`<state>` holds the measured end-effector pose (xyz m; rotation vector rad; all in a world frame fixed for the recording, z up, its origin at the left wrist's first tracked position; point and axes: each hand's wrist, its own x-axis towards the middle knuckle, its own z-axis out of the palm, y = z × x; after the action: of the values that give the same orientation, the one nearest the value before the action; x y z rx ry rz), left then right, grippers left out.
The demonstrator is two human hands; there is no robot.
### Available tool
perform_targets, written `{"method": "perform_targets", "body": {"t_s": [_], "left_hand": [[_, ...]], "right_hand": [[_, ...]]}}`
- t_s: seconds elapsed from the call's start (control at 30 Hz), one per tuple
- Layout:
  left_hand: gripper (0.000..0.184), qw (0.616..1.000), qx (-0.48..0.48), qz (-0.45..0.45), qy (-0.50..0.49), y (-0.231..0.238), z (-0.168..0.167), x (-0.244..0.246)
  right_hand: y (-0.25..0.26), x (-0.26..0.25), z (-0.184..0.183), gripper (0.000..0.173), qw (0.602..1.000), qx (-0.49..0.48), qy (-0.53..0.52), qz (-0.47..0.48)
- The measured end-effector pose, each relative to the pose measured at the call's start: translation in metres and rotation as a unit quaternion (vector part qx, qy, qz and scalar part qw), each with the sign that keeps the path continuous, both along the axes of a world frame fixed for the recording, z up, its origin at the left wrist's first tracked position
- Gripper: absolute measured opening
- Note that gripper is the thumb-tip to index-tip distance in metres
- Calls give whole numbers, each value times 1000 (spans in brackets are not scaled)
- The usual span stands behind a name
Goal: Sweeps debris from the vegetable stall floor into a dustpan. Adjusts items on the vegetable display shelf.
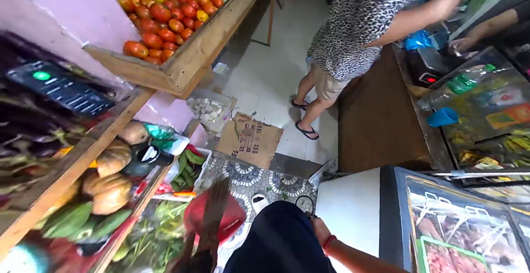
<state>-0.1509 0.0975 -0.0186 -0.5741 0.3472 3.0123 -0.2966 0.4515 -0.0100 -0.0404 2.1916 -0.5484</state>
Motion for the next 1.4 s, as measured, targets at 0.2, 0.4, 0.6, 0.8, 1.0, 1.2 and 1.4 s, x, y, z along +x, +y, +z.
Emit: {"method": "perform_targets", "body": {"t_s": [0.2,0.4,0.6,0.8,1.0,1.2,1.4], "left_hand": [[34,998,34,47,-10,13,5,-18],[38,975,24,112,-190,53,29,-47],[24,961,-45,105,-252,90,-1,-51],[30,935,-114,96,-321,120,-39,-49],[36,882,-110,64,-454,85,-55,-89],[41,899,57,43,-431,70,-97,-105],[61,896,-38,-52,-440,78,-90,-178]], "right_hand": [[36,-41,105,40,946,102,-237,196],[-106,-84,130,40,992,-103,-51,56],[-202,-35,51,72,944,-1,-271,188],[-213,-45,19,63,887,74,-333,312],[-209,-138,-59,32,925,69,-301,219],[-163,-273,-50,28,926,83,-322,179],[-178,-250,-52,54,869,51,-251,424]]}}
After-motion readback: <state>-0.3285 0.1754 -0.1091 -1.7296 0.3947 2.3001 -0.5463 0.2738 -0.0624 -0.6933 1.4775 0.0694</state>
